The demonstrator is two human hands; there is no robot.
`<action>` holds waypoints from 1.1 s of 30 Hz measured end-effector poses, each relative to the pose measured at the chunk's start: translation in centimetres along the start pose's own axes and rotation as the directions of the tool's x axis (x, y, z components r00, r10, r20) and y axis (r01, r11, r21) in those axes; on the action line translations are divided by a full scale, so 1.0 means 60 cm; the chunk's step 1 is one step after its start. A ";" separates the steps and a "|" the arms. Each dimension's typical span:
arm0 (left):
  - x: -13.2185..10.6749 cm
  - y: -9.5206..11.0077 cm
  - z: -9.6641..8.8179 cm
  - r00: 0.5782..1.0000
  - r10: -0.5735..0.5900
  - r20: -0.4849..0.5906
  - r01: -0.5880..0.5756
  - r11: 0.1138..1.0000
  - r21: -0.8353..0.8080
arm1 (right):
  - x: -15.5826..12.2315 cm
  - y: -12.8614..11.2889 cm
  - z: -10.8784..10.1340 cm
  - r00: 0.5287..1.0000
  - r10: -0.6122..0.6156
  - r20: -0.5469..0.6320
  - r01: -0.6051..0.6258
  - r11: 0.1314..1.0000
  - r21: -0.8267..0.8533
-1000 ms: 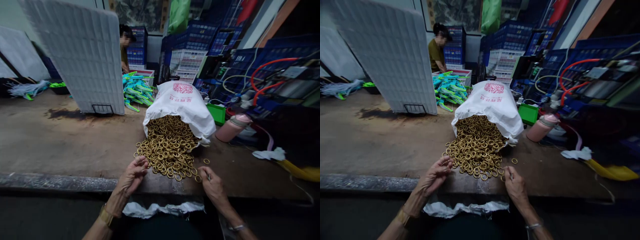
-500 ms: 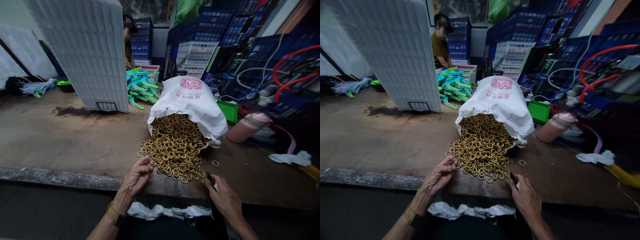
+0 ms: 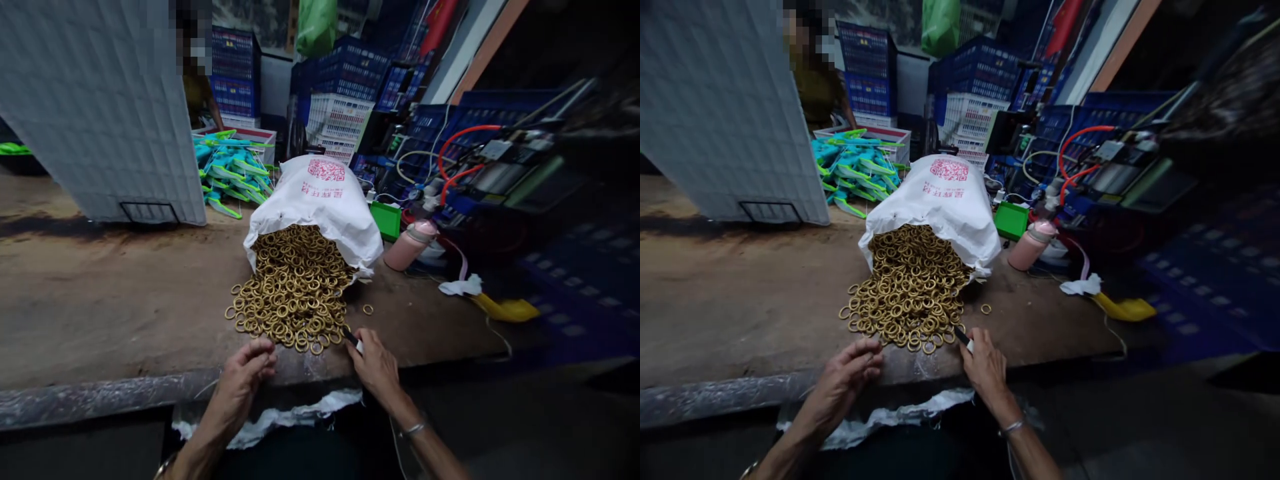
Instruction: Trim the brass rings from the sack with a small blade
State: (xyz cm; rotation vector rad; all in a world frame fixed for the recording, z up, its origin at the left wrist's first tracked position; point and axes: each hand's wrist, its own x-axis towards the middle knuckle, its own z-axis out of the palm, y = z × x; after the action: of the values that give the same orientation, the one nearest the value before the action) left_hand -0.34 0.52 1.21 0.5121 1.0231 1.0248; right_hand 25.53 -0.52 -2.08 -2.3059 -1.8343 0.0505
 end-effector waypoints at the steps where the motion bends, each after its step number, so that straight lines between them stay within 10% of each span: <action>1: -0.001 -0.010 0.004 1.000 0.013 0.019 -0.014 0.998 0.069 | 0.000 0.002 0.000 1.000 -0.001 0.009 0.001 1.000 0.020; 10: 0.013 -0.065 0.059 0.984 0.052 0.168 -0.118 0.904 0.412 | 0.012 -0.028 0.018 0.995 -0.060 -0.078 0.095 0.815 0.572; 17: 0.017 -0.054 0.068 0.985 0.094 0.147 -0.148 0.898 0.414 | -0.008 -0.130 0.008 0.977 -0.212 -0.032 0.165 0.645 0.746; 24: 0.013 -0.058 0.056 0.977 0.200 0.071 -0.210 0.860 0.464 | -0.005 -0.140 0.008 0.960 -0.262 0.099 0.042 0.484 0.874; 33: 0.015 -0.048 0.039 0.850 0.473 0.231 -0.488 0.544 0.683 | -0.008 -0.136 0.004 0.940 -0.287 0.184 -0.061 0.392 0.918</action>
State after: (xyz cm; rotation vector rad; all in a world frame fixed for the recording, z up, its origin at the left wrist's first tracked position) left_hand 3.13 0.23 -0.30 1.5447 1.2984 1.0548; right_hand 17.54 0.78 -0.94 -1.3584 -1.4292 1.1839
